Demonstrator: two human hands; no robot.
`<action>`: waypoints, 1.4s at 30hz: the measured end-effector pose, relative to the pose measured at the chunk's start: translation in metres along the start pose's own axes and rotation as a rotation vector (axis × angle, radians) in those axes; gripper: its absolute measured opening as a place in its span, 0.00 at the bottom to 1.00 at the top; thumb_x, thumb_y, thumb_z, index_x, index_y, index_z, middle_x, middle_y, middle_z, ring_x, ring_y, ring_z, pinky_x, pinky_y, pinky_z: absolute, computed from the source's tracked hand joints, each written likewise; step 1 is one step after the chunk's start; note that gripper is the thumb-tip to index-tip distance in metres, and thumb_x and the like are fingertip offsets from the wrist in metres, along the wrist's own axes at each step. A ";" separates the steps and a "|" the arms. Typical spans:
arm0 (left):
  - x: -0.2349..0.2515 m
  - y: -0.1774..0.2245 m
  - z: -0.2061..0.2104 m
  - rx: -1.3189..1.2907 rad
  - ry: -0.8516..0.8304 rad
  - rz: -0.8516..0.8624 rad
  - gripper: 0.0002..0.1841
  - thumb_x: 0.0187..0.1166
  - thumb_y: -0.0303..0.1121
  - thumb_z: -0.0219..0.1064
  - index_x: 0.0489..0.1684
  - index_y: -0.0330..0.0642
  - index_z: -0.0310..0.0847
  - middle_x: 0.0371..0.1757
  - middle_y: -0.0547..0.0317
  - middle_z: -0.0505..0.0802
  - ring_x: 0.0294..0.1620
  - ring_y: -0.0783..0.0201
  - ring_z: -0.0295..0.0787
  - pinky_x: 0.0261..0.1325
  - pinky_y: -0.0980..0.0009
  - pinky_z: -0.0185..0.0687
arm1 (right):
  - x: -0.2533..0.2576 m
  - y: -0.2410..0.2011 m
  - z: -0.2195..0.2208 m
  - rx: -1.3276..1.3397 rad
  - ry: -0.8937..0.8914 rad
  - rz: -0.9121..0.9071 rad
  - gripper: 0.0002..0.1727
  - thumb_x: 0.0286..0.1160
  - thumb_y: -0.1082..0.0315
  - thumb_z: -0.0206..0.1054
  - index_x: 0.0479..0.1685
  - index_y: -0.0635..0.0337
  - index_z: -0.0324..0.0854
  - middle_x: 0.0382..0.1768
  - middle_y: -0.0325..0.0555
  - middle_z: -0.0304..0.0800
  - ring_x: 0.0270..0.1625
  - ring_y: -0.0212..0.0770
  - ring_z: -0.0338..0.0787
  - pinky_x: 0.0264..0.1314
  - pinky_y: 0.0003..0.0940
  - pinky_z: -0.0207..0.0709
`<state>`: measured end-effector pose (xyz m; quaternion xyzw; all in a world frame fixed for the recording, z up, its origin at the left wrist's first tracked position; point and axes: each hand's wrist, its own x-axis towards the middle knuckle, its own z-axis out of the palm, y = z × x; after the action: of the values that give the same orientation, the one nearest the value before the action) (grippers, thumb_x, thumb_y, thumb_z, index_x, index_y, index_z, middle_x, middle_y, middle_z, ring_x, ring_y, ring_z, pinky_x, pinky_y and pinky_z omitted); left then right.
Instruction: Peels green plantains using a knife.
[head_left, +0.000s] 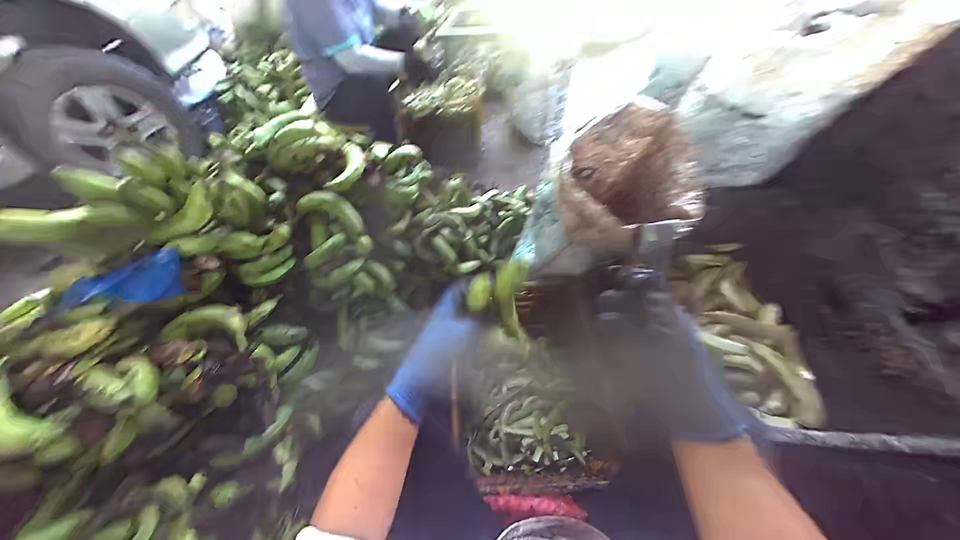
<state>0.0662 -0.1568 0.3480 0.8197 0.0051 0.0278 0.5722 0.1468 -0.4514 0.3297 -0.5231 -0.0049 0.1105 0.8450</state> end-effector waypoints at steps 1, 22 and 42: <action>0.006 -0.028 0.028 0.228 -0.137 -0.072 0.28 0.69 0.37 0.76 0.71 0.42 0.78 0.63 0.48 0.88 0.62 0.54 0.87 0.65 0.53 0.85 | -0.005 0.000 -0.005 -0.030 0.047 -0.019 0.20 0.93 0.53 0.50 0.72 0.54 0.72 0.43 0.42 0.87 0.37 0.35 0.88 0.37 0.33 0.86; 0.010 0.002 0.037 -0.864 0.200 0.051 0.31 0.83 0.35 0.65 0.86 0.56 0.60 0.61 0.52 0.90 0.54 0.58 0.90 0.54 0.58 0.90 | -0.109 0.141 0.026 -0.540 -0.018 0.200 0.30 0.87 0.56 0.56 0.84 0.59 0.65 0.59 0.49 0.91 0.46 0.45 0.96 0.44 0.46 0.94; 0.022 0.020 0.037 -0.813 0.033 0.030 0.26 0.86 0.49 0.58 0.85 0.68 0.63 0.65 0.58 0.87 0.56 0.61 0.88 0.55 0.57 0.89 | -0.067 0.035 0.038 -0.375 -0.168 0.137 0.24 0.85 0.50 0.59 0.70 0.55 0.77 0.38 0.43 0.92 0.30 0.39 0.90 0.28 0.37 0.88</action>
<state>0.0898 -0.1973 0.3555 0.5262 -0.0093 0.0490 0.8489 0.0703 -0.4155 0.3235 -0.6594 -0.0603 0.2079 0.7200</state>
